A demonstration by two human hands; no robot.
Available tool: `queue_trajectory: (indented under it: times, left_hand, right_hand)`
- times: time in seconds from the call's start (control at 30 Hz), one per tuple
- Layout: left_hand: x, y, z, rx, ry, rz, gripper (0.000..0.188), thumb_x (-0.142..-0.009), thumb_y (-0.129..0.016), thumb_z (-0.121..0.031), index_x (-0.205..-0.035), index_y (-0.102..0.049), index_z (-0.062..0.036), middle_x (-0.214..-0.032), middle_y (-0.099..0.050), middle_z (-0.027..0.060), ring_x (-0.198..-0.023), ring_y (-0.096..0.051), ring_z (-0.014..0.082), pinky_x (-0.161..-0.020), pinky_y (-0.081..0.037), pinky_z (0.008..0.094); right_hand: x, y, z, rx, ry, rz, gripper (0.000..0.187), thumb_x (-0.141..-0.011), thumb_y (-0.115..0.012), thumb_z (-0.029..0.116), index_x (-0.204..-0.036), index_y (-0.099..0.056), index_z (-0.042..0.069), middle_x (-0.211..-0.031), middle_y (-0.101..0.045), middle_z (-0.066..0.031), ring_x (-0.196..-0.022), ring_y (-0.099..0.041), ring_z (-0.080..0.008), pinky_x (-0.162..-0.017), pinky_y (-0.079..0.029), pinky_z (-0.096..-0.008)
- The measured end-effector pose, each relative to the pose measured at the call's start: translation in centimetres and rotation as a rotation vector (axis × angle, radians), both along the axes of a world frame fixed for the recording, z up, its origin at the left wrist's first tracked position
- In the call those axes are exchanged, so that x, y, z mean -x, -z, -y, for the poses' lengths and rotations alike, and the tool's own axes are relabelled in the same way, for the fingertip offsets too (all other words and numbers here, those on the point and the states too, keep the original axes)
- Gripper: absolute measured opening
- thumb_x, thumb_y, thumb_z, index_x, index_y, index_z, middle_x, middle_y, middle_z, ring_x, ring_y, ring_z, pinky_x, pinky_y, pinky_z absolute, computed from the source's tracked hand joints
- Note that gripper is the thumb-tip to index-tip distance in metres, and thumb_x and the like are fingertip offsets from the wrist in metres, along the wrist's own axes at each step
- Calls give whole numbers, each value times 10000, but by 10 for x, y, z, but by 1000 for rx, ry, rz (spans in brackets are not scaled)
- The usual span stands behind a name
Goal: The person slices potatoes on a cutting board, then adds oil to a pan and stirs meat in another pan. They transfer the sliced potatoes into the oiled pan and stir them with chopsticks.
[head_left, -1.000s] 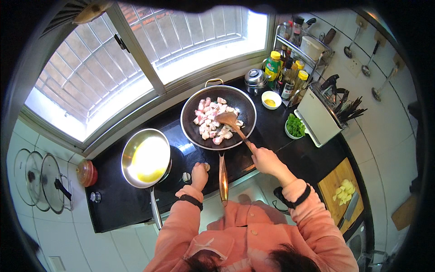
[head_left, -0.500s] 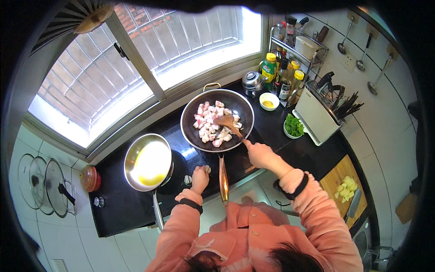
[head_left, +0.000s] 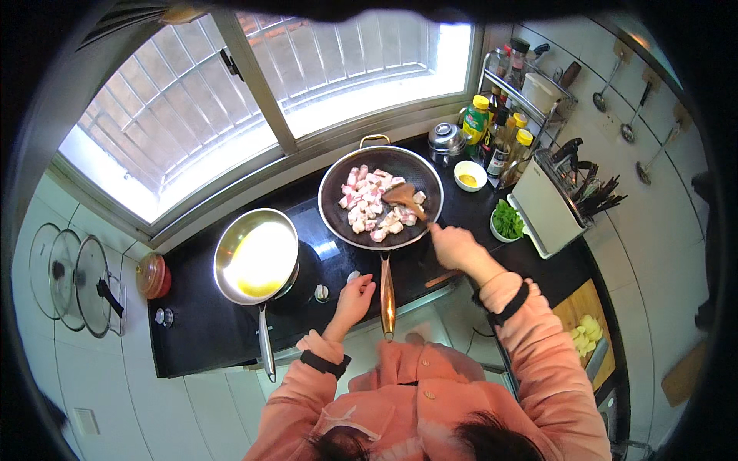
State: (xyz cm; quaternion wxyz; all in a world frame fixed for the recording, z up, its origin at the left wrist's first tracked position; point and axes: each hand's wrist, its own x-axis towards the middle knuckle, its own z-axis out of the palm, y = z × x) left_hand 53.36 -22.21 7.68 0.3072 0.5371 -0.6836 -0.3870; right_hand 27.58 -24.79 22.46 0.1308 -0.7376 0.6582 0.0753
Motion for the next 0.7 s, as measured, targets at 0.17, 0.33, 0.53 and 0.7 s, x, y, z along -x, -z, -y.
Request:
queue_trajectory:
  times: [0.17, 0.33, 0.53, 0.7]
  left_hand:
    - [14, -17, -15, -201, -33, -182, 460, -911, -576, -268, -1262, -492, 18, -1016, -640, 135, -843, -631, 194, -762, -495, 298]
    - [35, -27, -33, -276, 18, -123, 793, -852, -644, -375, -1414, -232, 5, -1033, -627, 180, -884, -638, 207, -770, -492, 298]
    - [48, -34, -47, -418, -10, -265, 763, -871, -592, -215, -1461, -112, -157, -874, -622, 127, -537, -584, 178, -492, -487, 313]
    - [44, -30, -50, -420, -22, -269, 764, -873, -587, -206, -1463, -106, -155, -897, -633, 135, -546, -585, 170, -478, -479, 305]
  right_hand:
    - [11, -12, -3, -58, -20, -71, 555, -810, -484, 96, -1358, -394, 95, -994, -649, -206, -901, -640, -367, -774, -519, -452]
    - [15, 4, 15, 228, -9, 152, 453, -842, -449, 100, -1292, -426, 62, -899, -647, -242, -847, -639, -397, -732, -518, -480]
    - [-11, 64, 13, 161, 32, 116, 529, -861, -437, 106, -1380, -336, 131, -913, -623, -239, -832, -638, -402, -708, -517, -490]
    - [26, 41, -6, 202, -29, -178, 571, -824, -472, 74, -1380, -342, 94, -902, -624, -203, -794, -651, -362, -678, -530, -456]
